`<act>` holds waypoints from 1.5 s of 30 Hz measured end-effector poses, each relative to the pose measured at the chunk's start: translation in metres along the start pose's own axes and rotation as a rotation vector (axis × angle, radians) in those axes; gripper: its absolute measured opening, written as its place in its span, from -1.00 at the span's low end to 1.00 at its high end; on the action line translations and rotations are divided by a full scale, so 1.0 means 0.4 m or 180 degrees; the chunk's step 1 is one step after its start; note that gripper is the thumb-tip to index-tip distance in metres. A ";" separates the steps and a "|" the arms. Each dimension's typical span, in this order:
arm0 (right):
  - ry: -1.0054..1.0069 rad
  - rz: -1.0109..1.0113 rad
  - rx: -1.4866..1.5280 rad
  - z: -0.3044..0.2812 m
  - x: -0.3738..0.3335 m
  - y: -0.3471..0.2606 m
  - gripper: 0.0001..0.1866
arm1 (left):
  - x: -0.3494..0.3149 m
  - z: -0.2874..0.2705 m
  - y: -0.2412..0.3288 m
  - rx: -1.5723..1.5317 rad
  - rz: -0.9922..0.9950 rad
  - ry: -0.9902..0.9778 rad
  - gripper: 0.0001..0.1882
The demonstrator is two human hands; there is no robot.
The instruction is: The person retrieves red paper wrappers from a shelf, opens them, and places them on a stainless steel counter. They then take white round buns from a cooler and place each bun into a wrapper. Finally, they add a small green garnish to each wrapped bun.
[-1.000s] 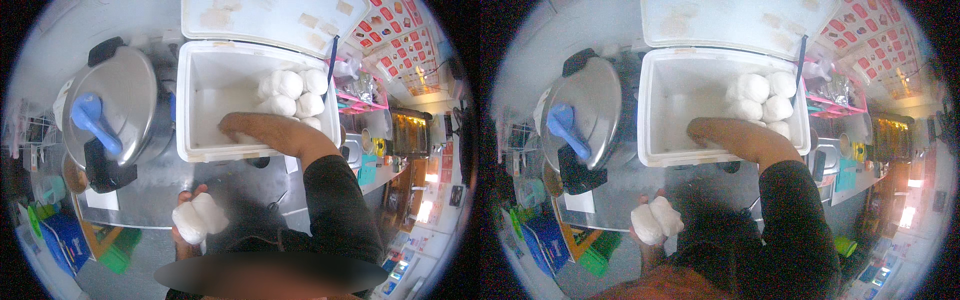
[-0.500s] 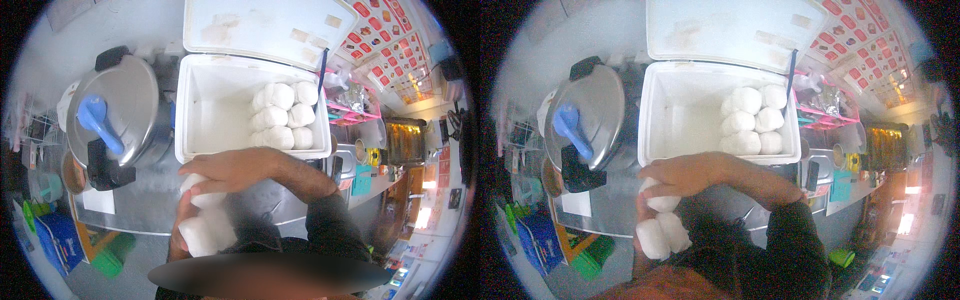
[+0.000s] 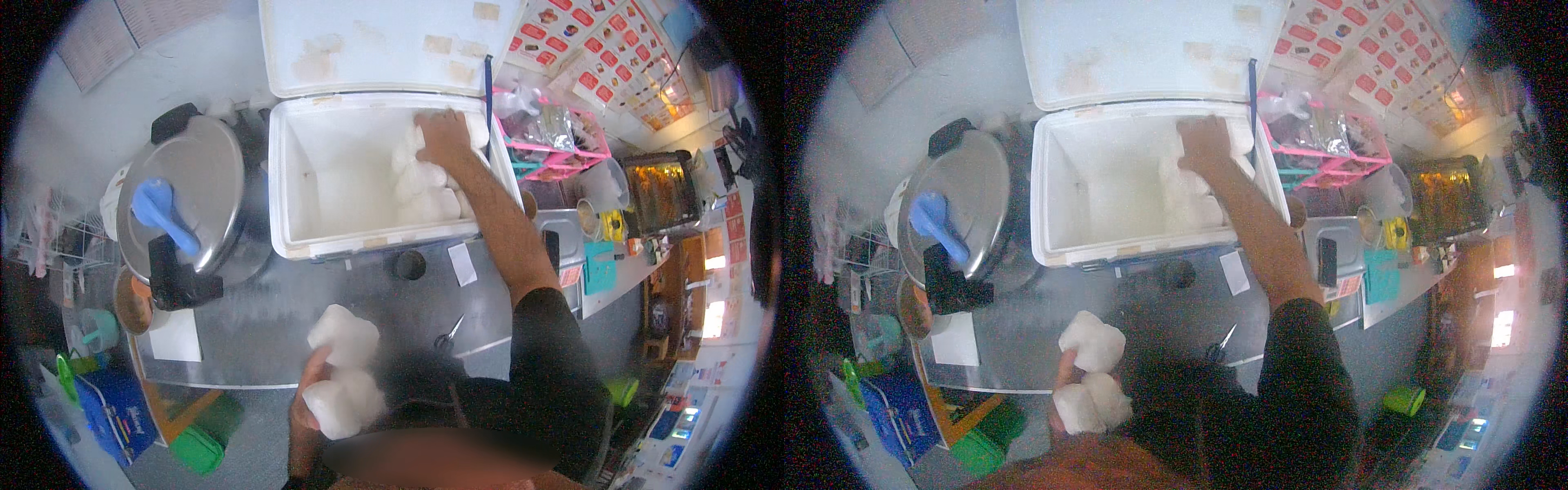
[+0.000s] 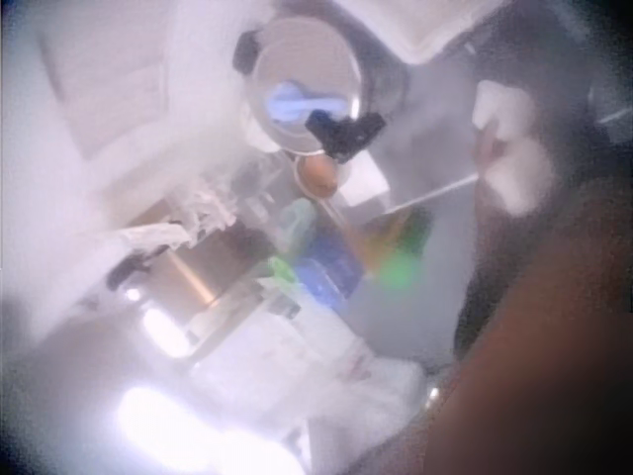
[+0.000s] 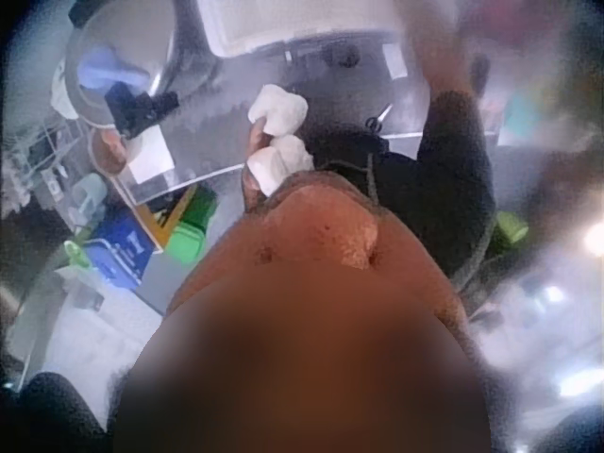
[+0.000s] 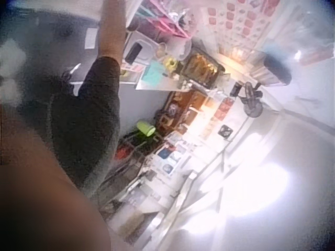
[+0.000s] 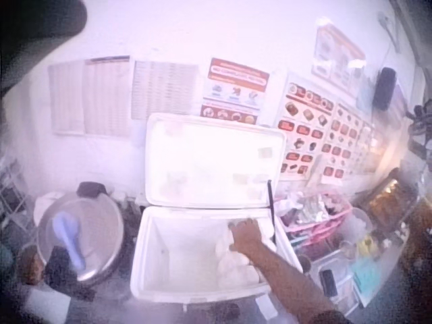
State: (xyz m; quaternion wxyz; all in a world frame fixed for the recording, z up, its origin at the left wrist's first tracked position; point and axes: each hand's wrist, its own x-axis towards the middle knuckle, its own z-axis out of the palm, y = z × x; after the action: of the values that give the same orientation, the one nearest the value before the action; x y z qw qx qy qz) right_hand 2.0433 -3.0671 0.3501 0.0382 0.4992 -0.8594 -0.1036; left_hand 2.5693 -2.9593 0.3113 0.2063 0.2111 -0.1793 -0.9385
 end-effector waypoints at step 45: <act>0.0952 0.2665 0.4644 0.462 -2.605 1.279 -0.31 | 0.318 1.199 -2.236 0.0794 -0.3792 -0.3228 0.43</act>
State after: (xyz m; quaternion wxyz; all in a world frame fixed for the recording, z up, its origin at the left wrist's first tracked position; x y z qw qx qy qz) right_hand 2.0966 -1.8932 0.3199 -0.1447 0.0485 -0.8106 0.5654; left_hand 1.9602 -2.1379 0.2975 -0.4629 -0.1603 -0.2121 -0.8456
